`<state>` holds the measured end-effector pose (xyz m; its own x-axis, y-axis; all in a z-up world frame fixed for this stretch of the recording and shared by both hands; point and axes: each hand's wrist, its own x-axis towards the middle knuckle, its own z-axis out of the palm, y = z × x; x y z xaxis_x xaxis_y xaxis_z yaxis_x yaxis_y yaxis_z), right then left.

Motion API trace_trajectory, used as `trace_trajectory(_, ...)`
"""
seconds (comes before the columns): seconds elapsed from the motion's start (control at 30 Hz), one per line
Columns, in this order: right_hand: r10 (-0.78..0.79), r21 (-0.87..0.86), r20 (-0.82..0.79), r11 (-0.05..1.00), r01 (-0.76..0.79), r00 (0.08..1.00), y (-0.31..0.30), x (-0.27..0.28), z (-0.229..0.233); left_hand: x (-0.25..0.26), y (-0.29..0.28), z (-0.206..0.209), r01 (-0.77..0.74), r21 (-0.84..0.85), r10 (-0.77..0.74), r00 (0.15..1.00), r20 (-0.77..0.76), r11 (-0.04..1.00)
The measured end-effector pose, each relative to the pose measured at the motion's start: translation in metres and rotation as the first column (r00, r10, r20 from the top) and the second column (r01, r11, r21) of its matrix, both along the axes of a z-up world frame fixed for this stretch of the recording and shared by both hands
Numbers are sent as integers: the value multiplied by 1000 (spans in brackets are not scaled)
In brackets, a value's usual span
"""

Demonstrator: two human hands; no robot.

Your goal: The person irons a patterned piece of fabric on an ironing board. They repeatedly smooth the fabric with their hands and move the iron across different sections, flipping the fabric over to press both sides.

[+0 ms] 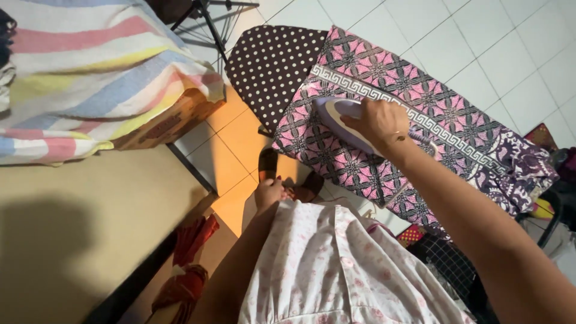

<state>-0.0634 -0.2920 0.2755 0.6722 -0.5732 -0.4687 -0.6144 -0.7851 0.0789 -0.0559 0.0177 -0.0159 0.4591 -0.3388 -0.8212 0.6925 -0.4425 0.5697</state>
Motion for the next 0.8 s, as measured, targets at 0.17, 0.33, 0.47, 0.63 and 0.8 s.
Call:
trace_trajectory(0.17, -46, 30, -5, 998, 46, 999, -1, 2, 3, 1, -39, 29, -51, -169, 35, 995, -97, 984)
trace_trajectory(0.33, -132, -24, 112, 990, 136, 985, 6, -5, -6, -5, -73, 63, 91, -141, -48, 959, 281, 986)
trace_trajectory(0.47, -71, -36, 94, 997, 75, 993, -1, -10, -10, -6, -69, 60, -159, -246, 141, 986, -91, 956)
trace_trajectory(0.63, 206, -11, 42, 978, -206, 978, -19, -22, -2, 6, -59, 63, -112, -310, 67, 986, -154, 944)
trace_trajectory(0.8, 263, 43, -153, 965, -259, 953, -26, -9, -5, 14, -60, 82, 34, -139, -42, 998, -54, 990)
